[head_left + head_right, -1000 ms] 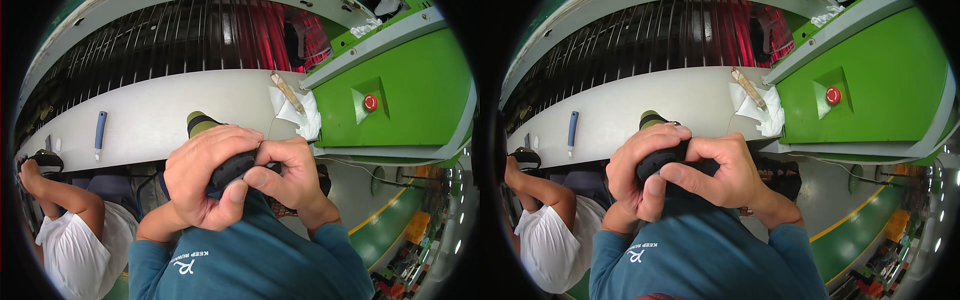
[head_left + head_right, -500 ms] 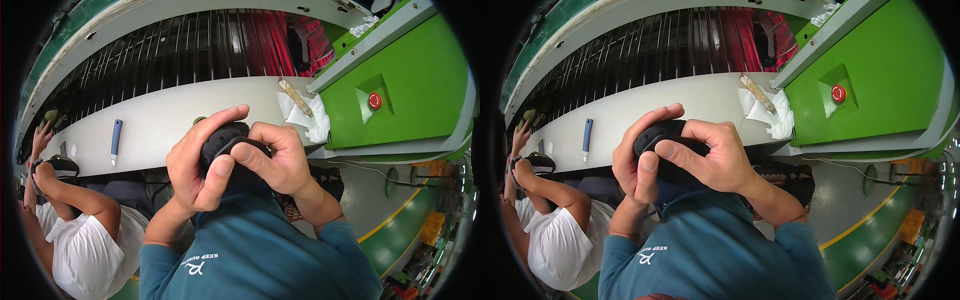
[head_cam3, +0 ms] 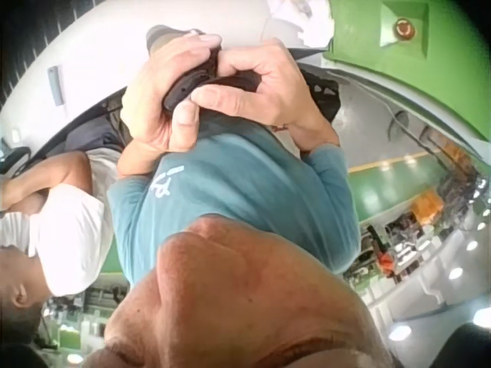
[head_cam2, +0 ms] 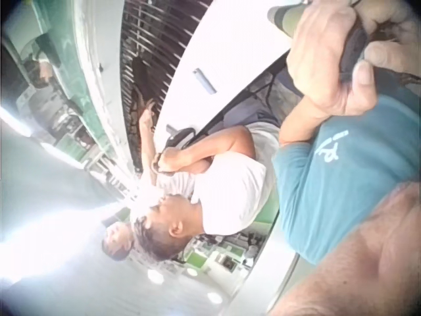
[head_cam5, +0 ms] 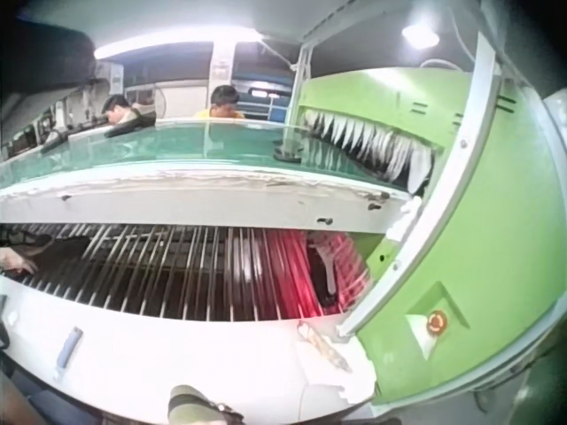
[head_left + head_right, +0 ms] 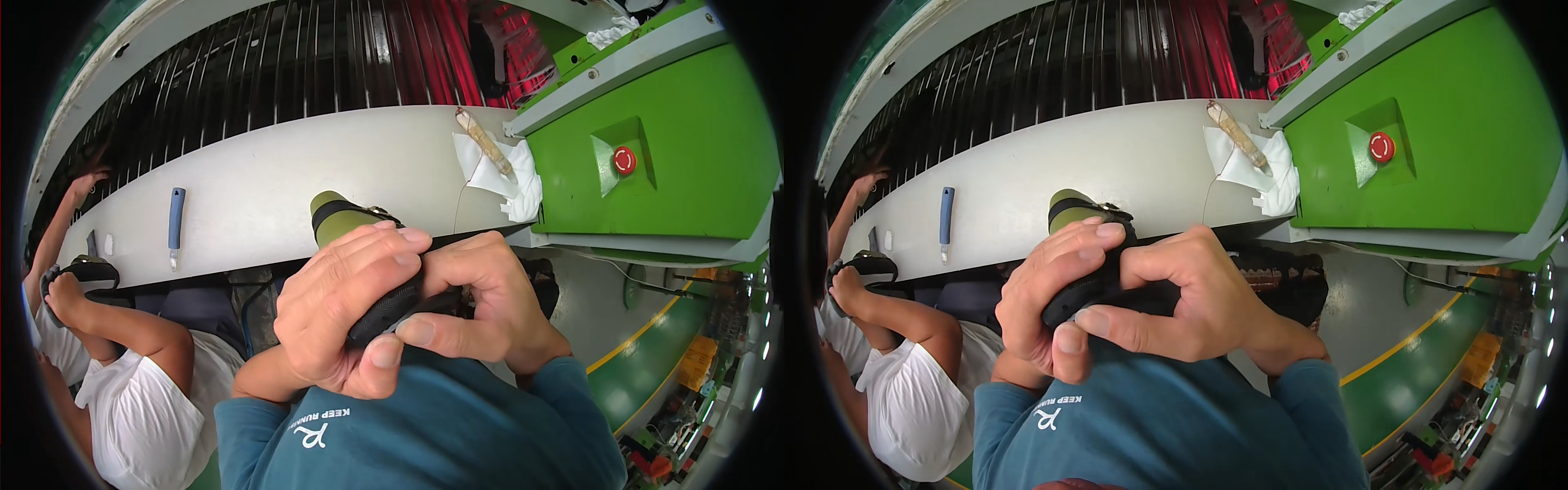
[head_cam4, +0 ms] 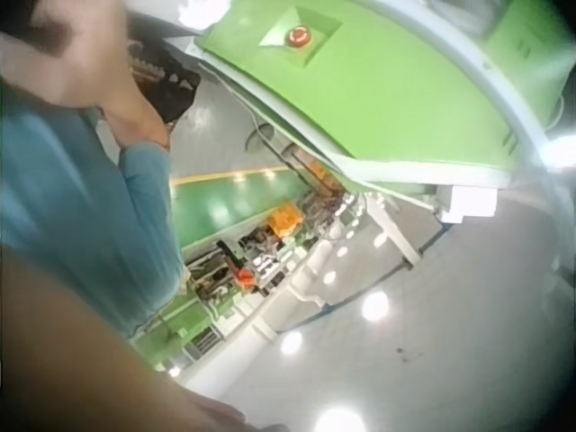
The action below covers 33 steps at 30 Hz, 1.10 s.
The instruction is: The person assembles slide sandals by hand on a factory assembly line. They pick up a black sole and a green upper, align the components, and press them together to secure the fit. The person repeats this process for multiple units, inspecting the joined parts before placing them on the conveyor belt.
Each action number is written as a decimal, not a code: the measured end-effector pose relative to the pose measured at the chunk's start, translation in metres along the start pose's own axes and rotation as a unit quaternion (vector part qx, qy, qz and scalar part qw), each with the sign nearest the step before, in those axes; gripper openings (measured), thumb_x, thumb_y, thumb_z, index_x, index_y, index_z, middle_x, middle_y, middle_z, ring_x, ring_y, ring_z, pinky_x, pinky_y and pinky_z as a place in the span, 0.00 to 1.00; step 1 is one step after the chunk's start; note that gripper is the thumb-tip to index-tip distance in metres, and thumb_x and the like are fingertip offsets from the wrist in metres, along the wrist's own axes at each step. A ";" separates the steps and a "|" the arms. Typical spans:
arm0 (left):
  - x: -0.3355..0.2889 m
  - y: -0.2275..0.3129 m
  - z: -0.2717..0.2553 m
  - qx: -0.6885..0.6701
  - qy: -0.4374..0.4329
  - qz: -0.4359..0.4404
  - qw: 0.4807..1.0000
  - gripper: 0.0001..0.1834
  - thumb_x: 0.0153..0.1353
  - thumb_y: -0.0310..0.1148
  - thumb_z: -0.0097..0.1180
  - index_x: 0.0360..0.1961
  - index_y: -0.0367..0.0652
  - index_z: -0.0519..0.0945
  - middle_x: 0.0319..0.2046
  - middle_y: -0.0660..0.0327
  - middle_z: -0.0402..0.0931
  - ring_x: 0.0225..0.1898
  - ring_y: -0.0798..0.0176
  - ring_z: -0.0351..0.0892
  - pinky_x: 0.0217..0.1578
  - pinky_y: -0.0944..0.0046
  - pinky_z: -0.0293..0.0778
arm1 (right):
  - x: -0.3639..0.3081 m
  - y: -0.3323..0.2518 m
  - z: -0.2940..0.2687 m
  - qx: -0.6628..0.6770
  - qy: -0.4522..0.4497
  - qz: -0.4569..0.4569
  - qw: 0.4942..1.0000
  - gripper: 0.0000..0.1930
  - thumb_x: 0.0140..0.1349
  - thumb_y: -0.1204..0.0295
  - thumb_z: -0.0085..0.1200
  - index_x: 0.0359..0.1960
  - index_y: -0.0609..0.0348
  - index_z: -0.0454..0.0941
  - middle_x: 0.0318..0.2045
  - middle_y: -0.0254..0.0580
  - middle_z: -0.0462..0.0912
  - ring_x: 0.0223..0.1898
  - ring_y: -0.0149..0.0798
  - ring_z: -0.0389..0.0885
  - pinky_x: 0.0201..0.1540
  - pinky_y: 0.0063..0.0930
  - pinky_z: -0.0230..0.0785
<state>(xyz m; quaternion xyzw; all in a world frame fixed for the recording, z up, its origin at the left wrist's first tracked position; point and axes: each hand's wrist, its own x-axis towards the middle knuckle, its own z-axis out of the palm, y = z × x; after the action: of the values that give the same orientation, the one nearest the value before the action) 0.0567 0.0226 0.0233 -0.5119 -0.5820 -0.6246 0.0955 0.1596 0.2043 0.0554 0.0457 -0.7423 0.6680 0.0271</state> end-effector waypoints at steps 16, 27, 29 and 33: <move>0.004 -0.024 -0.001 -0.018 0.023 -0.069 0.997 0.34 0.74 0.37 0.59 0.72 0.22 0.72 0.63 0.34 0.82 0.62 0.41 0.87 0.63 0.50 0.81 | 0.036 0.028 0.004 0.063 0.098 -0.020 0.993 0.18 0.70 0.60 0.75 0.30 0.62 0.85 0.23 0.32 0.84 0.28 0.22 0.78 0.30 0.24 0.70; -0.003 -0.016 0.010 0.031 0.003 -0.019 0.999 0.33 0.68 0.34 0.63 0.68 0.20 0.75 0.62 0.32 0.82 0.59 0.35 0.88 0.61 0.49 0.82 | 0.018 0.044 -0.009 0.056 0.067 -0.056 0.995 0.19 0.66 0.60 0.78 0.28 0.59 0.82 0.21 0.30 0.83 0.25 0.21 0.76 0.28 0.22 0.66; -0.004 -0.013 0.013 0.027 0.005 -0.018 0.999 0.33 0.67 0.33 0.64 0.68 0.19 0.75 0.62 0.32 0.82 0.58 0.34 0.88 0.61 0.48 0.82 | 0.015 0.046 -0.011 0.050 0.064 -0.061 0.995 0.19 0.66 0.60 0.78 0.28 0.59 0.82 0.21 0.30 0.83 0.25 0.21 0.76 0.28 0.22 0.66; -0.003 -0.016 0.007 0.012 -0.006 -0.037 0.999 0.35 0.75 0.44 0.56 0.69 0.20 0.74 0.63 0.32 0.81 0.60 0.37 0.87 0.62 0.49 0.81 | 0.017 0.046 -0.007 0.047 0.081 -0.050 0.994 0.19 0.65 0.59 0.79 0.30 0.59 0.82 0.23 0.31 0.83 0.27 0.21 0.77 0.29 0.23 0.66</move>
<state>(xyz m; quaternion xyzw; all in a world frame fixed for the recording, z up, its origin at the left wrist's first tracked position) 0.0502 0.0322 0.0098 -0.4929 -0.6085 -0.6173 0.0752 0.1379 0.2152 0.0123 0.0295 -0.7019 0.7018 0.1179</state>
